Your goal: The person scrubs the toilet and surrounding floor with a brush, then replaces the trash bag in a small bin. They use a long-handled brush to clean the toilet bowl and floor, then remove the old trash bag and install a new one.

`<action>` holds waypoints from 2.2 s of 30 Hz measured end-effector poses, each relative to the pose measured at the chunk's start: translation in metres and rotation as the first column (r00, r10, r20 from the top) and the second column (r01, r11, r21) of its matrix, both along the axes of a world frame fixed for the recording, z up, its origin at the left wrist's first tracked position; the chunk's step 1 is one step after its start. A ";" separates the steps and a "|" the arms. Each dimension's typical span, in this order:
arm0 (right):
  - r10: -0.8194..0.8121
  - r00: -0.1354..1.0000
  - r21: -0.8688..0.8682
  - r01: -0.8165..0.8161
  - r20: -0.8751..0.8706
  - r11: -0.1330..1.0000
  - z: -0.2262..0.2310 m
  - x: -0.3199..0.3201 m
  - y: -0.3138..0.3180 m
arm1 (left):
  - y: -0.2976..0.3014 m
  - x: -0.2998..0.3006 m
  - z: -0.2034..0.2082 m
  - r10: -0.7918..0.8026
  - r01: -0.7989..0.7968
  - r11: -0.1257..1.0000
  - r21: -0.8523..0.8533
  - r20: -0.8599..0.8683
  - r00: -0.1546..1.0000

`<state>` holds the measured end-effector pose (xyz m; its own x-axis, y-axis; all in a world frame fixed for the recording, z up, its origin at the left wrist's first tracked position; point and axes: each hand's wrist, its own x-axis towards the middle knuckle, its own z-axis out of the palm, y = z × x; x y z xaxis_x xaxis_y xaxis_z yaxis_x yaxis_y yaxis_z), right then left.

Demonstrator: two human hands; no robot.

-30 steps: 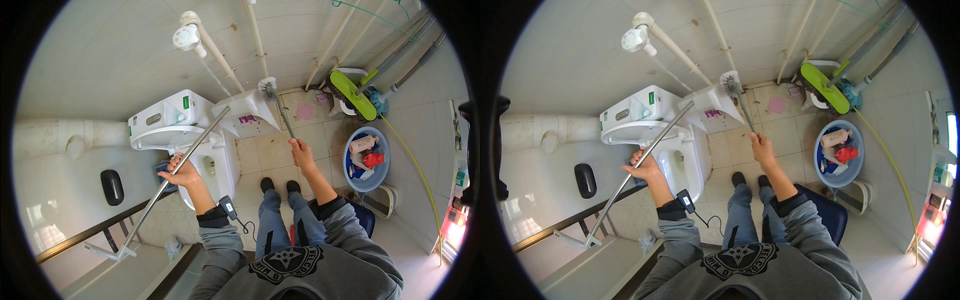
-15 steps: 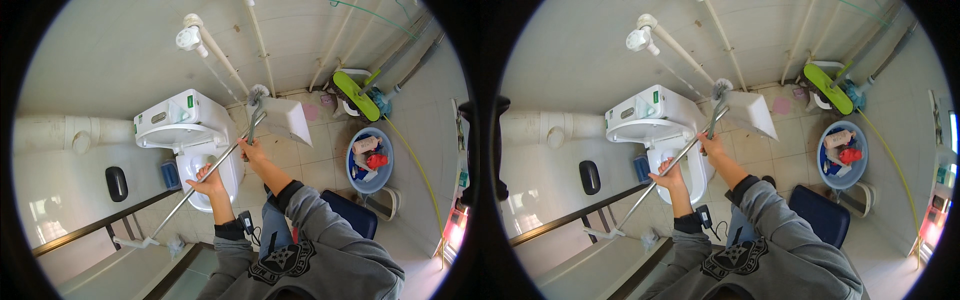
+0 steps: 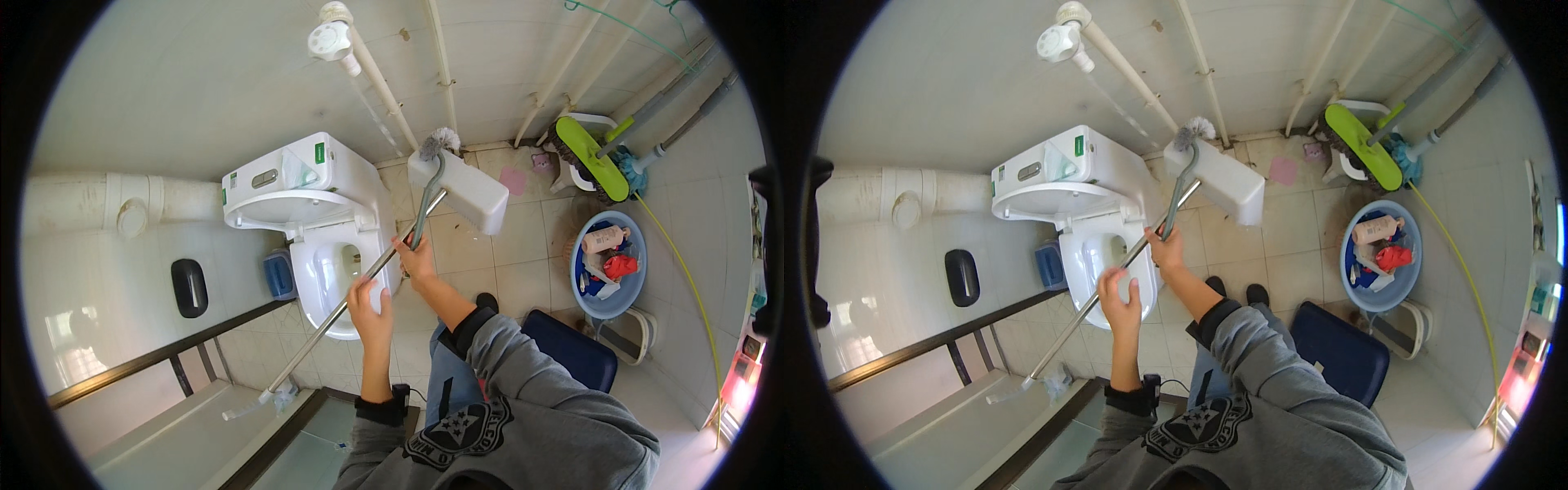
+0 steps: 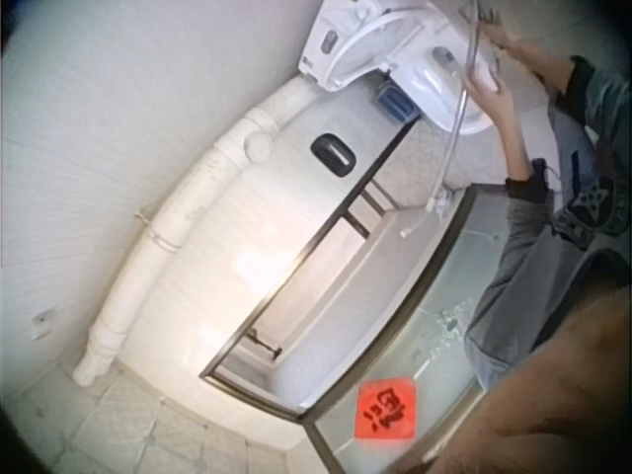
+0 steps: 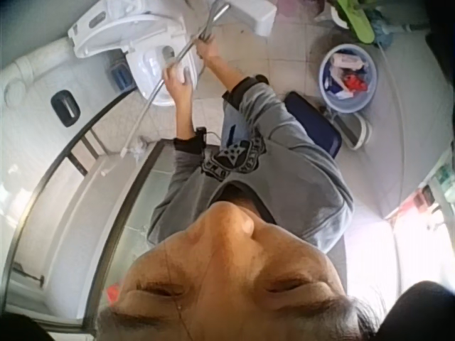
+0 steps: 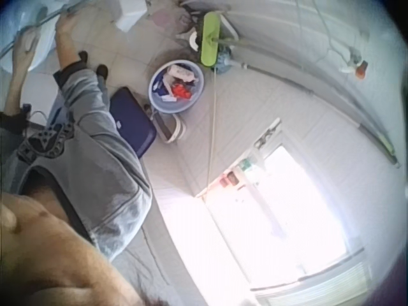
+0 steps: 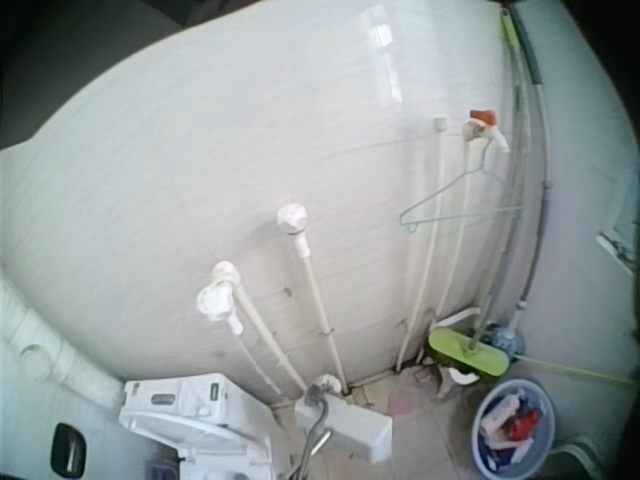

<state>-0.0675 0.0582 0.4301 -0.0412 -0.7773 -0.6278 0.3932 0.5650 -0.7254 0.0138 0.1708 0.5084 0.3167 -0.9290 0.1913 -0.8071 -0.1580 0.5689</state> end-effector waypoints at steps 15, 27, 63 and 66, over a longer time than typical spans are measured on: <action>0.260 0.636 -0.208 -0.565 -0.726 0.799 0.041 -0.139 -0.021 | -0.050 0.022 -0.013 0.055 -0.143 0.856 0.497 0.188 0.981; 0.147 -0.133 0.190 -0.841 -0.980 0.507 0.107 -0.180 -0.045 | -0.064 0.030 -0.007 0.096 -0.210 0.910 0.357 0.310 0.946; 0.191 -0.243 0.306 -0.822 -0.951 0.480 0.105 -0.200 -0.035 | -0.051 0.068 -0.038 0.129 -0.235 0.875 0.423 0.265 0.956; 0.165 -0.250 0.299 -0.828 -0.954 0.475 0.097 -0.215 -0.008 | -0.046 0.067 -0.049 0.184 -0.264 0.857 0.443 0.216 0.959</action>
<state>-0.2828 0.0507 0.5268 0.3387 -0.9185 -0.2039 -0.9302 -0.2943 -0.2195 0.0808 0.1251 0.4597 0.5291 -0.8299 -0.1771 -0.7911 -0.5579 0.2508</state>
